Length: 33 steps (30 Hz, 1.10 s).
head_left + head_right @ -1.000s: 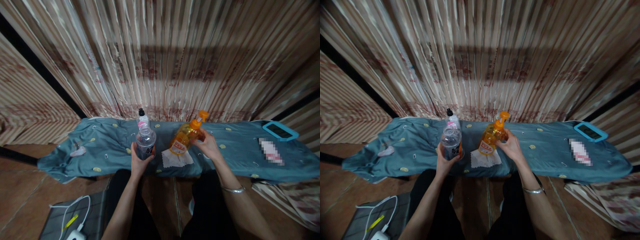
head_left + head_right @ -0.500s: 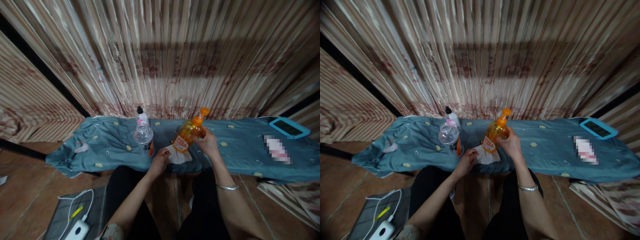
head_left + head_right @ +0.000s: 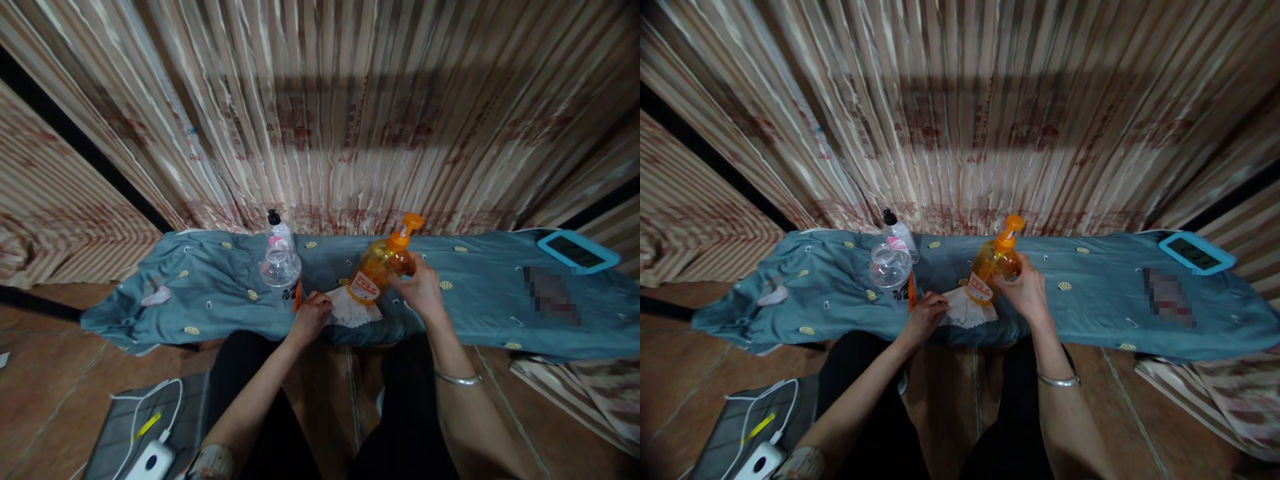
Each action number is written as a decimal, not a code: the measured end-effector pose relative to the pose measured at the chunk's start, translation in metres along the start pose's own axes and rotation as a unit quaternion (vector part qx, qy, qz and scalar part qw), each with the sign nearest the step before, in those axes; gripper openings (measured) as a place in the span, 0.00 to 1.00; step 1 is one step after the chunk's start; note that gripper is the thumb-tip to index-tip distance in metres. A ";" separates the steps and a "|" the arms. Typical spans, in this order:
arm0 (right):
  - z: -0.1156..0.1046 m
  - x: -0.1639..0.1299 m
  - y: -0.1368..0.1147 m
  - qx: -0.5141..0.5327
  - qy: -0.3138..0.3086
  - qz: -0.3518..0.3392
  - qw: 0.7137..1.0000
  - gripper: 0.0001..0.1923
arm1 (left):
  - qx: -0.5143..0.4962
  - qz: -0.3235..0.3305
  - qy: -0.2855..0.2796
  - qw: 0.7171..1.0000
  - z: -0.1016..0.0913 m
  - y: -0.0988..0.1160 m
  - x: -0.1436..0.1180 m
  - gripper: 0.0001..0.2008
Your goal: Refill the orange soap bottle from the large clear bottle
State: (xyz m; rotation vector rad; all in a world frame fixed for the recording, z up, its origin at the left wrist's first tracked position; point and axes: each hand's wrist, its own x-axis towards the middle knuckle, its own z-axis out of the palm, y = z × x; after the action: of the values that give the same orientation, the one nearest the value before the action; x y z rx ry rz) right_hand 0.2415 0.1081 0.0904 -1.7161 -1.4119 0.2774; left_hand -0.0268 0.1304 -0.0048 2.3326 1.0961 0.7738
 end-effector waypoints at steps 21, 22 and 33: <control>0.015 -0.011 -0.018 0.132 -0.123 -0.100 0.979 0.25 | -0.305 -0.091 0.113 0.941 0.008 0.035 0.032 0.59; 0.016 -0.011 -0.019 0.141 -0.133 -0.106 0.975 0.25 | -0.320 -0.089 0.105 0.937 0.010 0.035 0.036 0.59; 0.019 0.006 -0.048 0.194 -0.072 -0.106 0.973 0.31 | -0.287 -0.113 0.145 0.940 0.024 0.033 0.046 0.41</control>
State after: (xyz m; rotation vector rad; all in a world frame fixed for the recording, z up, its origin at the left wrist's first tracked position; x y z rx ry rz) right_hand 0.1979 0.1212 0.1160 -1.2384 -1.5165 0.5303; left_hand 0.0314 0.1437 0.0106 1.6115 1.0512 1.1871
